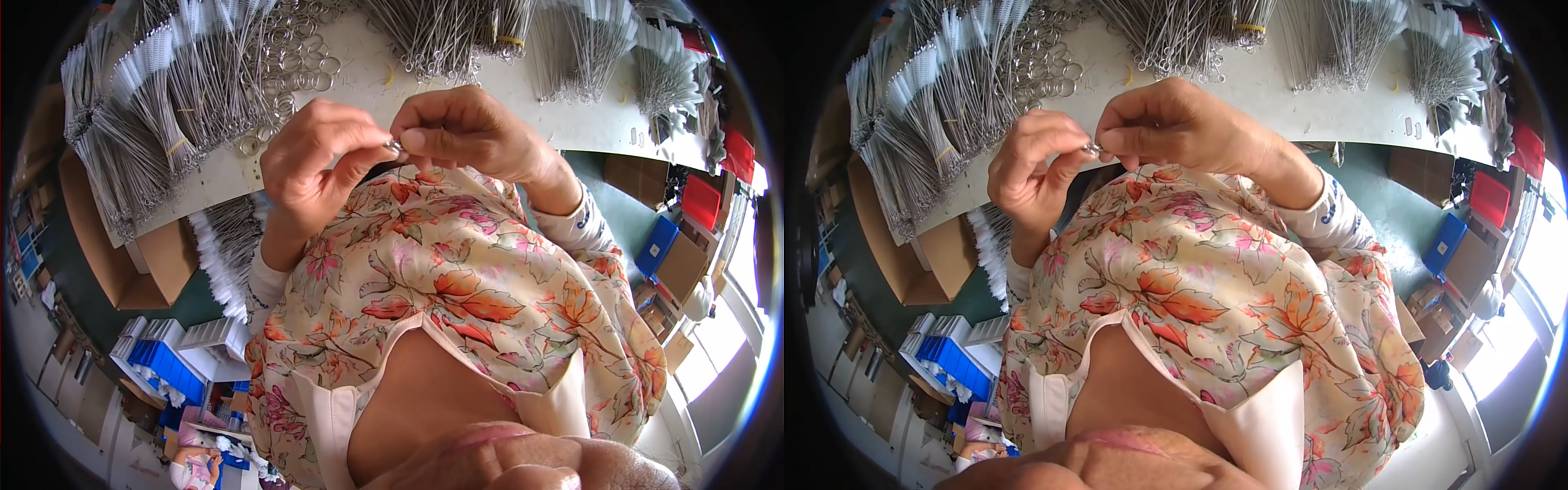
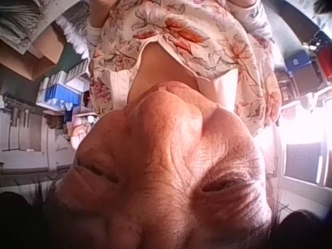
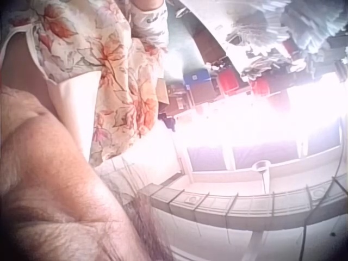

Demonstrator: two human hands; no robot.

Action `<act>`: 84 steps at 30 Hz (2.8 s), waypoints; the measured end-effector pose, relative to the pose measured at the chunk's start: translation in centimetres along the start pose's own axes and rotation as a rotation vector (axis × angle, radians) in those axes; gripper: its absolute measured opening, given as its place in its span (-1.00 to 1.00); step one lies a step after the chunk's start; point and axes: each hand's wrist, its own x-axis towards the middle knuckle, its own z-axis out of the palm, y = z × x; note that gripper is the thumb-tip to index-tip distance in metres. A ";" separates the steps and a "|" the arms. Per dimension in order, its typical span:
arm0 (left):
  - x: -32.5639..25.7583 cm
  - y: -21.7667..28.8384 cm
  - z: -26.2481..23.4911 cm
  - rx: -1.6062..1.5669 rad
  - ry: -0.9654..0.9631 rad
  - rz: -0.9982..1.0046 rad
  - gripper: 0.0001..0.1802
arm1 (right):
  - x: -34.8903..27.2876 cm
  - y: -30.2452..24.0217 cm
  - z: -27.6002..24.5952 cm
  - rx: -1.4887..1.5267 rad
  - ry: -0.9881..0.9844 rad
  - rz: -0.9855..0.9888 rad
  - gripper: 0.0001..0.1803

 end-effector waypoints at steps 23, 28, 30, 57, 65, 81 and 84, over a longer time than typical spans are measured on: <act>1.1 -3.3 -3.0 -0.625 -0.086 -0.586 -0.76 | 0.2 0.3 0.0 -0.290 0.486 -0.331 -0.90; 1.2 -1.0 -0.6 -1.223 -0.013 -0.556 -0.78 | 1.6 -2.0 2.1 -0.052 0.414 -0.526 -0.89; 1.1 -0.5 -0.2 -1.304 0.126 -0.636 -0.80 | 2.0 -1.4 2.5 -0.218 0.444 -0.664 -0.90; 3.5 1.5 -3.8 -0.413 -0.070 -0.328 -0.71 | 2.3 -2.7 2.8 -0.516 0.380 -0.802 -0.89; 3.2 2.0 -3.2 -0.417 0.082 -0.297 -0.71 | 2.4 -3.6 2.9 -0.039 0.332 -0.454 -0.91; 5.2 2.0 -3.7 -0.054 0.094 -0.101 -0.66 | 4.3 -4.1 0.6 0.126 0.234 -0.317 -0.78; 5.3 2.1 -3.8 -0.030 0.074 -0.118 -0.67 | 4.3 -4.2 0.5 0.202 0.193 -0.297 -0.77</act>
